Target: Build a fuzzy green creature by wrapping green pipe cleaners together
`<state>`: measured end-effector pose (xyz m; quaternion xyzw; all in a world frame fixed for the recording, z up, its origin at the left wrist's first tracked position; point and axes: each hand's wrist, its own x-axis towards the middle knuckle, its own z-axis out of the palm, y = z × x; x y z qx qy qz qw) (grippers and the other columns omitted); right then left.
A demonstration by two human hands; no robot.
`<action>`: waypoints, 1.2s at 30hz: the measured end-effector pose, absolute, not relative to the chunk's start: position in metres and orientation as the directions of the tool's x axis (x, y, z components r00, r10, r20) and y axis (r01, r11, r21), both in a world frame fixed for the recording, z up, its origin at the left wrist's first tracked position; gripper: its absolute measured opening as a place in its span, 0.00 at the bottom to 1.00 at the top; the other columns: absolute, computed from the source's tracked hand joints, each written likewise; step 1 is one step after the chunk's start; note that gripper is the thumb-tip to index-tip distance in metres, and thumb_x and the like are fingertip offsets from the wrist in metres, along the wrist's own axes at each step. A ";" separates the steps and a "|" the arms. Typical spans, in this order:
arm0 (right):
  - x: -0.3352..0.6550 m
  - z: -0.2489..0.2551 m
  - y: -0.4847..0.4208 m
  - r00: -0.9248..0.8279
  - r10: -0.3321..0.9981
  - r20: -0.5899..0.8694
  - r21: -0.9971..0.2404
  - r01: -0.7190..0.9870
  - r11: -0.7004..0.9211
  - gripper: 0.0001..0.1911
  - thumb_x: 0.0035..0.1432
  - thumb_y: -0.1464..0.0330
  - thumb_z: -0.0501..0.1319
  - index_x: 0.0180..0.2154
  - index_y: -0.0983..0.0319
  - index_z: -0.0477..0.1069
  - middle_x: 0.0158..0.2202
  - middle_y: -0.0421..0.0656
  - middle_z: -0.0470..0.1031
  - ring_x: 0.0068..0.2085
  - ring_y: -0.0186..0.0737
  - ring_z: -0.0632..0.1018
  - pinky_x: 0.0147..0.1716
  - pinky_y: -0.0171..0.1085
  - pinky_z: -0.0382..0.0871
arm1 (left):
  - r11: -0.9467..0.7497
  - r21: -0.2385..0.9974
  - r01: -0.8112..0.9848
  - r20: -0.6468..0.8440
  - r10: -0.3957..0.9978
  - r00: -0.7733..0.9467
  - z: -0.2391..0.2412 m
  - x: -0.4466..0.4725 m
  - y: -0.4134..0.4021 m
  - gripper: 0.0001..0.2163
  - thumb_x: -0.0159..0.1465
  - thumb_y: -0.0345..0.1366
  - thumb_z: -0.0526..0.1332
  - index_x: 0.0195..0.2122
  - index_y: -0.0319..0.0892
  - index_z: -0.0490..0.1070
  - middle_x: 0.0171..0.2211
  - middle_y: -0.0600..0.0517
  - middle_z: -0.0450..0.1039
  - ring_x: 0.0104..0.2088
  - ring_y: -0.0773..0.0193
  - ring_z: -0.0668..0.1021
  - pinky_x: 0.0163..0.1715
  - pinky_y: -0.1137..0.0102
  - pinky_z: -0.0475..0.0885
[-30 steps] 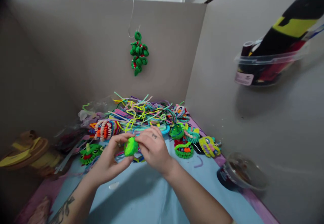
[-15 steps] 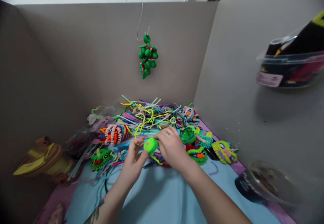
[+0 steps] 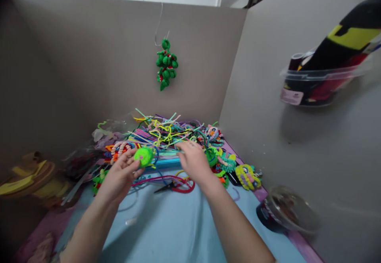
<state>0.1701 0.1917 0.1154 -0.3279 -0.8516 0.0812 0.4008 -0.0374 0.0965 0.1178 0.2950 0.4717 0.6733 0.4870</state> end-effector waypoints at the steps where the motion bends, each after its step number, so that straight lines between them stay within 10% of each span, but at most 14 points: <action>1: 0.179 0.114 0.201 -0.424 0.669 0.611 -0.427 0.535 0.729 0.11 0.56 0.72 0.56 0.42 0.61 0.71 0.41 0.47 0.75 0.43 0.45 0.73 0.44 0.45 0.66 | -0.120 0.919 -0.375 -0.045 0.914 -0.403 0.121 -0.044 0.096 0.22 0.48 0.34 0.70 0.43 0.44 0.66 0.35 0.52 0.72 0.34 0.66 0.77 0.33 0.71 0.73; 7: 0.204 0.106 0.232 -0.279 0.819 0.501 -0.515 0.664 0.542 0.09 0.56 0.69 0.56 0.38 0.62 0.72 0.37 0.46 0.75 0.38 0.43 0.75 0.40 0.41 0.67 | -0.456 0.822 -0.342 0.122 0.727 -0.676 0.146 -0.073 0.087 0.15 0.50 0.30 0.67 0.39 0.44 0.69 0.37 0.53 0.71 0.35 0.69 0.74 0.30 0.75 0.72; 14: 0.141 0.089 0.188 -0.781 0.606 0.153 -0.407 0.509 0.759 0.07 0.56 0.72 0.56 0.31 0.63 0.74 0.33 0.44 0.75 0.36 0.37 0.74 0.37 0.34 0.64 | -0.767 0.572 0.290 0.515 0.061 -0.855 0.168 -0.092 0.069 0.19 0.47 0.21 0.61 0.40 0.41 0.65 0.38 0.56 0.69 0.36 0.68 0.74 0.27 0.75 0.69; 22: 0.088 0.064 0.136 -0.891 0.387 0.240 -0.463 0.245 0.852 0.08 0.58 0.73 0.56 0.37 0.61 0.73 0.37 0.43 0.76 0.40 0.38 0.71 0.44 0.37 0.63 | -0.779 0.626 0.031 0.359 0.252 -0.899 0.183 -0.106 0.051 0.15 0.51 0.17 0.57 0.38 0.40 0.65 0.38 0.55 0.68 0.34 0.68 0.73 0.25 0.75 0.65; 27: 0.067 0.054 0.126 -0.857 0.444 0.262 -0.456 0.296 0.839 0.24 0.54 0.68 0.62 0.53 0.59 0.64 0.56 0.47 0.65 0.52 0.45 0.66 0.50 0.43 0.62 | -0.748 0.633 -0.199 0.245 0.438 -0.865 0.188 -0.102 0.047 0.12 0.55 0.19 0.56 0.36 0.41 0.67 0.35 0.57 0.70 0.30 0.71 0.71 0.26 0.74 0.64; 32: 0.075 0.057 0.141 -0.977 0.171 0.127 -0.544 0.076 0.836 0.19 0.53 0.68 0.62 0.48 0.62 0.69 0.45 0.47 0.75 0.45 0.41 0.74 0.44 0.36 0.67 | -0.698 0.646 -0.309 0.214 0.554 -0.805 0.191 -0.093 0.047 0.12 0.55 0.19 0.55 0.36 0.40 0.69 0.35 0.55 0.71 0.32 0.71 0.72 0.26 0.75 0.64; 36: 0.110 0.068 0.186 -0.697 0.637 0.330 -0.650 0.321 0.689 0.11 0.57 0.71 0.55 0.40 0.61 0.74 0.40 0.43 0.78 0.41 0.38 0.77 0.41 0.35 0.69 | -0.706 0.630 -0.324 0.222 0.564 -0.795 0.191 -0.091 0.048 0.11 0.56 0.20 0.55 0.35 0.40 0.70 0.35 0.55 0.71 0.32 0.71 0.72 0.26 0.75 0.64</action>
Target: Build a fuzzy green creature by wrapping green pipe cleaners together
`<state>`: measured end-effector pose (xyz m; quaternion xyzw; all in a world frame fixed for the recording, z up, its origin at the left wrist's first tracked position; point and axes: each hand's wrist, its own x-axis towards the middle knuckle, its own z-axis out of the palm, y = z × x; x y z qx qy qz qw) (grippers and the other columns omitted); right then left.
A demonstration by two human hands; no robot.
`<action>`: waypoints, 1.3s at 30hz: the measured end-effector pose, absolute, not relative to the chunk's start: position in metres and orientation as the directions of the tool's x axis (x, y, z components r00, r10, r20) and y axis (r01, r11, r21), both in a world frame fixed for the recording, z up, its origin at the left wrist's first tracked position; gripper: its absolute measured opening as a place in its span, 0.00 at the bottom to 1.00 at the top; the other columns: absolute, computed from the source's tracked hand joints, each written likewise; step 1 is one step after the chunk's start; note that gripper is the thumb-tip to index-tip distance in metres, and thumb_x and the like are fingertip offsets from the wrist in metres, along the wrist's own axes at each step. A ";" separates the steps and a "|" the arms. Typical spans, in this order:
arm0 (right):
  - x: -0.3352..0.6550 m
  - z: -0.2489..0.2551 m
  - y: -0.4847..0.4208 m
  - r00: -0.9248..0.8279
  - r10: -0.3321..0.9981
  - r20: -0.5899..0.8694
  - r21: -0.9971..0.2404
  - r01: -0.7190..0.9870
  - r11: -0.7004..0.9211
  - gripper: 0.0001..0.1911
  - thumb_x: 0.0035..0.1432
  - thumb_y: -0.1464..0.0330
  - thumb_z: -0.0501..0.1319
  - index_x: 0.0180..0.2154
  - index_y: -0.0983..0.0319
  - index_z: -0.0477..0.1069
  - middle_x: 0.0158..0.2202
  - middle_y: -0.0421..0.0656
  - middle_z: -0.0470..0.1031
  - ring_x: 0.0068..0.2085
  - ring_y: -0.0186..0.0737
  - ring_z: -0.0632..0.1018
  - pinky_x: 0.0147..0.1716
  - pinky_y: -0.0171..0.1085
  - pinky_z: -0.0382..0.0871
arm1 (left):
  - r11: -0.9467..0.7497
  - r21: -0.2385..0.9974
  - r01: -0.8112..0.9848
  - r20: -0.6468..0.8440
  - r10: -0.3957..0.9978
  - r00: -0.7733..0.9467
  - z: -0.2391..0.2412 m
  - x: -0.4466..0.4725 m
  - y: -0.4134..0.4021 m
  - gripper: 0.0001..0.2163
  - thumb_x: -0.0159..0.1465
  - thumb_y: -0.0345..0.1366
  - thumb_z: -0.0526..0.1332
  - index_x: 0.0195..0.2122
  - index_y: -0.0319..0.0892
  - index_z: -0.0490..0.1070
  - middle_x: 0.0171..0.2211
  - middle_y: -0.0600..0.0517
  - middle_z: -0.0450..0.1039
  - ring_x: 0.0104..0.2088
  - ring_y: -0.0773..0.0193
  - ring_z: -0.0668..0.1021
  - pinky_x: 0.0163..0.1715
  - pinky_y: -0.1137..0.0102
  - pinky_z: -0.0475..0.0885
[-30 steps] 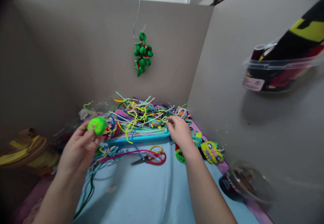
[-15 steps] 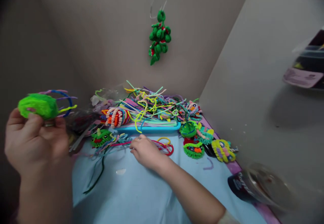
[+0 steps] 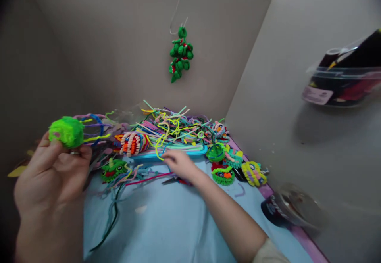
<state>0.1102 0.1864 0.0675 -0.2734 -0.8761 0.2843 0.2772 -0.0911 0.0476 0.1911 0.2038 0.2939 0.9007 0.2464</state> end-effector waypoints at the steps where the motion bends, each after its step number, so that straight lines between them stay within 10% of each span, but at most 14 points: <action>1: 0.120 0.070 0.202 -0.558 0.744 0.367 -0.661 0.406 0.631 0.12 0.56 0.72 0.54 0.39 0.61 0.75 0.39 0.44 0.78 0.40 0.38 0.77 0.41 0.35 0.69 | -0.701 0.631 -0.331 0.219 0.571 -0.791 0.190 -0.091 0.048 0.10 0.56 0.20 0.56 0.35 0.41 0.70 0.36 0.55 0.71 0.32 0.71 0.72 0.25 0.75 0.64; 5: 0.148 0.075 0.265 -0.265 0.893 0.364 -0.564 0.700 0.438 0.15 0.53 0.76 0.52 0.36 0.61 0.76 0.35 0.43 0.79 0.39 0.38 0.78 0.42 0.35 0.68 | -0.650 0.663 -0.372 0.182 0.621 -0.762 0.184 -0.083 0.053 0.10 0.56 0.24 0.59 0.37 0.42 0.70 0.37 0.56 0.71 0.33 0.71 0.72 0.27 0.75 0.66; 15: 0.150 0.080 0.335 -0.401 0.915 0.043 -0.041 0.914 0.403 0.15 0.57 0.71 0.54 0.43 0.55 0.75 0.44 0.48 0.76 0.45 0.43 0.76 0.40 0.35 0.67 | -0.472 0.739 -0.481 0.111 0.789 -0.604 0.165 -0.054 0.064 0.15 0.52 0.31 0.67 0.41 0.44 0.70 0.39 0.52 0.72 0.35 0.68 0.74 0.29 0.77 0.69; 21: 0.156 0.094 0.358 -0.405 0.898 0.172 -0.131 0.894 0.428 0.10 0.55 0.69 0.56 0.35 0.60 0.76 0.38 0.45 0.78 0.41 0.39 0.76 0.37 0.31 0.66 | -0.444 0.737 -0.509 0.074 0.802 -0.593 0.166 -0.057 0.064 0.15 0.52 0.31 0.66 0.41 0.45 0.69 0.38 0.52 0.72 0.35 0.69 0.74 0.31 0.77 0.69; 27: 0.169 0.153 0.387 -0.026 0.880 0.475 -0.858 0.208 0.470 0.11 0.50 0.62 0.59 0.25 0.64 0.67 0.21 0.40 0.73 0.21 0.29 0.70 0.21 0.30 0.61 | -0.439 0.758 -0.482 0.085 0.800 -0.594 0.163 -0.057 0.066 0.16 0.51 0.33 0.67 0.41 0.46 0.68 0.38 0.52 0.72 0.35 0.68 0.75 0.31 0.76 0.68; 34: 0.177 0.233 0.352 0.354 0.654 0.669 -0.699 0.000 0.715 0.06 0.54 0.67 0.58 0.29 0.62 0.63 0.27 0.41 0.71 0.28 0.29 0.72 0.26 0.31 0.63 | -0.496 0.762 -0.417 0.118 0.739 -0.663 0.160 -0.049 0.068 0.19 0.48 0.31 0.68 0.39 0.49 0.64 0.36 0.55 0.69 0.33 0.69 0.73 0.27 0.77 0.66; 39: 0.174 0.267 0.319 0.309 0.439 0.844 -0.486 0.094 0.869 0.08 0.54 0.63 0.59 0.32 0.60 0.67 0.29 0.39 0.71 0.33 0.36 0.76 0.37 0.41 0.69 | -0.502 0.770 -0.394 0.142 0.736 -0.662 0.156 -0.045 0.068 0.13 0.48 0.32 0.68 0.33 0.45 0.66 0.30 0.56 0.66 0.30 0.71 0.70 0.27 0.78 0.65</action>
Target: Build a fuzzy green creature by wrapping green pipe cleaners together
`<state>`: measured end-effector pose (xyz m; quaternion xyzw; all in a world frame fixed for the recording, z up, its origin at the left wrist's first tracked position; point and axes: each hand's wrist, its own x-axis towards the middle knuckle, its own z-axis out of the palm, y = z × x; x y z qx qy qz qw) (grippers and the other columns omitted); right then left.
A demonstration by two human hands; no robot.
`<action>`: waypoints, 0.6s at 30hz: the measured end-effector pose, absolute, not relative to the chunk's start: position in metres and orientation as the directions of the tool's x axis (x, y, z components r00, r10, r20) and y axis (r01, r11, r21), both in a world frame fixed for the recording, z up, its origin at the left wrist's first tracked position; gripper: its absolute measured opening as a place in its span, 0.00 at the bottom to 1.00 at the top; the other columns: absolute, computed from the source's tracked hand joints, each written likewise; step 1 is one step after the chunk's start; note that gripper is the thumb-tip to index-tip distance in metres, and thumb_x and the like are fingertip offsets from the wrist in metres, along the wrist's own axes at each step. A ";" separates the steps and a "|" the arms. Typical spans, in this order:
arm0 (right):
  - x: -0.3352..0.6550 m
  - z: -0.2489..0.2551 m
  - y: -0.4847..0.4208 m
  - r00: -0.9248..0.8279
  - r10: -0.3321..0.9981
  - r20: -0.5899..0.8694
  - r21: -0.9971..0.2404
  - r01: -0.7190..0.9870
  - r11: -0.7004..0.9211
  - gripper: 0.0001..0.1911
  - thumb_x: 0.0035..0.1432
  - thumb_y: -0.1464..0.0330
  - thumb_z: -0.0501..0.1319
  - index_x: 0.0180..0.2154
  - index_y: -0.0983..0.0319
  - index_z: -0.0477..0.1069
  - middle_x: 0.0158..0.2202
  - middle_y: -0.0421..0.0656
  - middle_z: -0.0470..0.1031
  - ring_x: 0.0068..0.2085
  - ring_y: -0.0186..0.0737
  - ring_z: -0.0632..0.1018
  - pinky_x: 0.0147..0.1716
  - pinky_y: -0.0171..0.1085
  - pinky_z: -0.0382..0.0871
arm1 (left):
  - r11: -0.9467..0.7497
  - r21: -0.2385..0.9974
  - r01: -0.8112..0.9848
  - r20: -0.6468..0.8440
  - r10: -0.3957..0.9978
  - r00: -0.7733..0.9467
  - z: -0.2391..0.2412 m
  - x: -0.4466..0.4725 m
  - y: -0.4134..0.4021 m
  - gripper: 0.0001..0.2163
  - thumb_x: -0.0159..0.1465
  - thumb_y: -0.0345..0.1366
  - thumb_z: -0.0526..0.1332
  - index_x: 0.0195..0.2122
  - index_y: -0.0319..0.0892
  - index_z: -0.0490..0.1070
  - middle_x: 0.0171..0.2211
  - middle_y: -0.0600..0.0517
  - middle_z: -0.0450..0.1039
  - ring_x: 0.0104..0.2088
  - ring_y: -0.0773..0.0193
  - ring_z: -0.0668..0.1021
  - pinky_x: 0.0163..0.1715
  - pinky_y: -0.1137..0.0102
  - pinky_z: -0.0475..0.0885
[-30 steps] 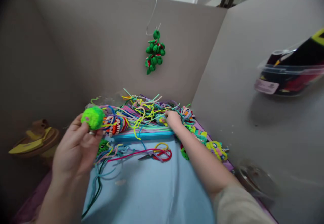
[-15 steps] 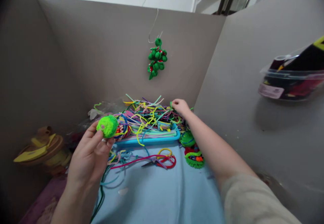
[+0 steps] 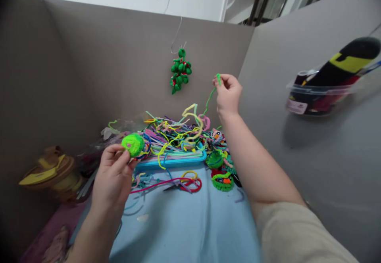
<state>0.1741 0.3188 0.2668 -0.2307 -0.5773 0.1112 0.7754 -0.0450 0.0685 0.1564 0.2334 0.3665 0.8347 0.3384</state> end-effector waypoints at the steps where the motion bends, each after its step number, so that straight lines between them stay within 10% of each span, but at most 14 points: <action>1: 0.172 0.265 0.315 0.359 0.371 0.857 -0.435 0.116 0.893 0.07 0.55 0.62 0.58 0.32 0.60 0.68 0.29 0.39 0.71 0.34 0.36 0.75 0.39 0.42 0.69 | -0.498 0.772 -0.395 0.142 0.741 -0.657 0.156 -0.044 0.069 0.12 0.47 0.32 0.68 0.31 0.45 0.67 0.30 0.56 0.66 0.30 0.71 0.70 0.27 0.78 0.65; 3: 0.163 0.252 0.309 0.399 0.304 0.865 -0.399 0.180 0.899 0.08 0.56 0.62 0.56 0.32 0.60 0.68 0.30 0.39 0.71 0.34 0.35 0.75 0.40 0.41 0.68 | -0.495 0.779 -0.386 0.145 0.740 -0.657 0.154 -0.043 0.070 0.10 0.47 0.32 0.67 0.30 0.44 0.69 0.31 0.56 0.67 0.30 0.71 0.70 0.27 0.77 0.65; 6: 0.144 0.216 0.305 -0.200 0.680 0.705 -0.569 0.412 0.712 0.08 0.48 0.63 0.61 0.24 0.61 0.70 0.23 0.38 0.71 0.28 0.35 0.73 0.32 0.36 0.68 | -0.474 0.803 -0.362 0.139 0.739 -0.659 0.152 -0.044 0.072 0.08 0.47 0.33 0.67 0.29 0.44 0.72 0.32 0.55 0.68 0.30 0.71 0.70 0.28 0.76 0.64; 9: 0.132 0.201 0.305 -0.254 0.731 0.633 -0.608 0.420 0.673 0.08 0.45 0.64 0.63 0.22 0.63 0.72 0.20 0.38 0.72 0.26 0.35 0.73 0.29 0.33 0.68 | -0.421 0.821 -0.385 0.088 0.760 -0.644 0.150 -0.048 0.074 0.09 0.47 0.34 0.67 0.30 0.43 0.74 0.36 0.53 0.70 0.32 0.70 0.71 0.28 0.76 0.65; 14: 0.133 0.246 0.287 0.338 0.343 0.876 -0.424 0.203 0.883 0.14 0.61 0.62 0.50 0.37 0.61 0.70 0.35 0.41 0.73 0.39 0.35 0.74 0.40 0.37 0.68 | -0.417 0.821 -0.390 0.068 0.750 -0.658 0.144 -0.056 0.079 0.12 0.46 0.34 0.68 0.34 0.42 0.77 0.39 0.50 0.73 0.32 0.69 0.73 0.28 0.75 0.67; 18: 0.114 0.234 0.249 -0.240 0.325 0.915 -0.281 0.203 0.938 0.10 0.59 0.62 0.55 0.32 0.59 0.72 0.31 0.40 0.74 0.35 0.35 0.75 0.39 0.37 0.68 | -0.395 0.863 -0.313 0.127 0.771 -0.624 0.137 -0.052 0.082 0.14 0.49 0.36 0.67 0.38 0.42 0.77 0.43 0.48 0.74 0.33 0.67 0.74 0.32 0.73 0.69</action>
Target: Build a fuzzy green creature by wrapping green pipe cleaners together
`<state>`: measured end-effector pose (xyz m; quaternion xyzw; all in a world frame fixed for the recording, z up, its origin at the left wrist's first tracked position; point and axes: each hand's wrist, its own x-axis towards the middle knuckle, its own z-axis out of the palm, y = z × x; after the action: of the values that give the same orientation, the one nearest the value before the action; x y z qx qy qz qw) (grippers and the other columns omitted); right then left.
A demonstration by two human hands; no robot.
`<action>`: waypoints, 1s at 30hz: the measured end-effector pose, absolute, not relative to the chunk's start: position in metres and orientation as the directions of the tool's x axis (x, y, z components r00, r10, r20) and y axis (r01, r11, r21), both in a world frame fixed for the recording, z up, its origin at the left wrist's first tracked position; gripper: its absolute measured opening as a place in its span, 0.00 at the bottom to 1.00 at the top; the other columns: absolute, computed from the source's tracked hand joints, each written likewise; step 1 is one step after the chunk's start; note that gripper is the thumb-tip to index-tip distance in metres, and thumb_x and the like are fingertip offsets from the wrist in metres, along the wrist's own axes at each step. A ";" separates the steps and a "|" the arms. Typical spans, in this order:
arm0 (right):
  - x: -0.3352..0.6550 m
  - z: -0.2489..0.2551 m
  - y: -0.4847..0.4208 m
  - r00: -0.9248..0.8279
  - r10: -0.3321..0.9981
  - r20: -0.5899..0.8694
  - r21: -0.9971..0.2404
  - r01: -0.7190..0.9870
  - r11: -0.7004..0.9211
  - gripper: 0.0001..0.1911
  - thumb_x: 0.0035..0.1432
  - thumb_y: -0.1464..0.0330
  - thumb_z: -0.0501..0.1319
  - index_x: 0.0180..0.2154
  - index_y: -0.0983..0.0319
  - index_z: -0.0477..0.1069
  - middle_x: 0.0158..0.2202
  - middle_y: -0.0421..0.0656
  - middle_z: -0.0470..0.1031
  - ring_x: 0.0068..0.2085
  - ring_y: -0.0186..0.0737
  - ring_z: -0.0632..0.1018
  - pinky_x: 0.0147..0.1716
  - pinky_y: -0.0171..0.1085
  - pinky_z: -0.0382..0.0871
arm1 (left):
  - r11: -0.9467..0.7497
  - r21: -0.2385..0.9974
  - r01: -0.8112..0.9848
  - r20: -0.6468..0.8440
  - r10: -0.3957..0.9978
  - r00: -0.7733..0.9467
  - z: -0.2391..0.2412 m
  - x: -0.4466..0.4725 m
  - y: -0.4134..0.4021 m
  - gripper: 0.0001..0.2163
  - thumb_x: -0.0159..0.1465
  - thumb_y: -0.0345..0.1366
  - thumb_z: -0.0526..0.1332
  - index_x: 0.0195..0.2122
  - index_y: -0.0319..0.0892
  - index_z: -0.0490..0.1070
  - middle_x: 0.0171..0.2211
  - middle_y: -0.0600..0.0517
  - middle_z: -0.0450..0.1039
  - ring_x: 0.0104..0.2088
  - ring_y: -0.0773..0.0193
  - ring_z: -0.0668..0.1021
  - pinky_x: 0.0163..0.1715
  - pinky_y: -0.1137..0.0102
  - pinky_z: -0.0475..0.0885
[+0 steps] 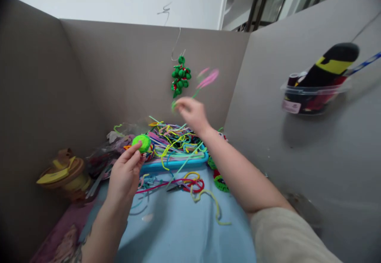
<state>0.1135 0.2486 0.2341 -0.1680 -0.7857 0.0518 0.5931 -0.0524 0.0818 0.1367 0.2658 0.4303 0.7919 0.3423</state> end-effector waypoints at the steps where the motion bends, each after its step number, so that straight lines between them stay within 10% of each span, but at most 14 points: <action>1: 0.107 0.221 0.239 -0.458 0.308 0.834 -0.253 0.179 0.951 0.09 0.58 0.63 0.57 0.31 0.59 0.72 0.30 0.39 0.75 0.34 0.35 0.75 0.39 0.37 0.68 | -0.378 0.886 -0.267 0.151 0.782 -0.605 0.135 -0.051 0.082 0.14 0.50 0.37 0.67 0.39 0.43 0.76 0.42 0.48 0.74 0.33 0.67 0.74 0.33 0.72 0.69; 9: 0.091 0.146 0.186 -0.674 0.233 0.701 -0.147 0.183 0.972 0.09 0.61 0.67 0.55 0.34 0.60 0.72 0.29 0.43 0.76 0.32 0.37 0.75 0.36 0.36 0.66 | -0.305 0.917 0.258 0.391 0.817 -0.424 0.127 -0.047 0.086 0.10 0.53 0.39 0.65 0.36 0.45 0.78 0.36 0.48 0.74 0.36 0.61 0.74 0.34 0.70 0.68; 18: 0.095 0.131 0.171 -0.602 0.241 0.761 -0.022 0.348 0.937 0.10 0.62 0.68 0.52 0.36 0.60 0.72 0.33 0.46 0.76 0.36 0.39 0.75 0.38 0.38 0.64 | -0.228 0.952 0.204 0.289 0.886 -0.363 0.115 -0.043 0.093 0.11 0.53 0.43 0.64 0.29 0.40 0.74 0.27 0.52 0.71 0.27 0.66 0.71 0.29 0.72 0.67; 30: 0.109 0.127 0.171 -0.591 0.330 0.736 -0.258 0.206 0.944 0.11 0.61 0.73 0.52 0.40 0.62 0.71 0.34 0.45 0.75 0.37 0.37 0.75 0.38 0.35 0.69 | -0.298 0.778 0.552 0.550 0.749 -0.369 0.131 -0.072 0.087 0.08 0.56 0.37 0.60 0.21 0.42 0.71 0.25 0.53 0.65 0.29 0.65 0.69 0.28 0.73 0.61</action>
<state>0.1093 0.1706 0.1267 -0.1507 -0.8889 0.0729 0.4265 -0.0718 0.0873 0.1311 0.5552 0.5863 0.5839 0.0843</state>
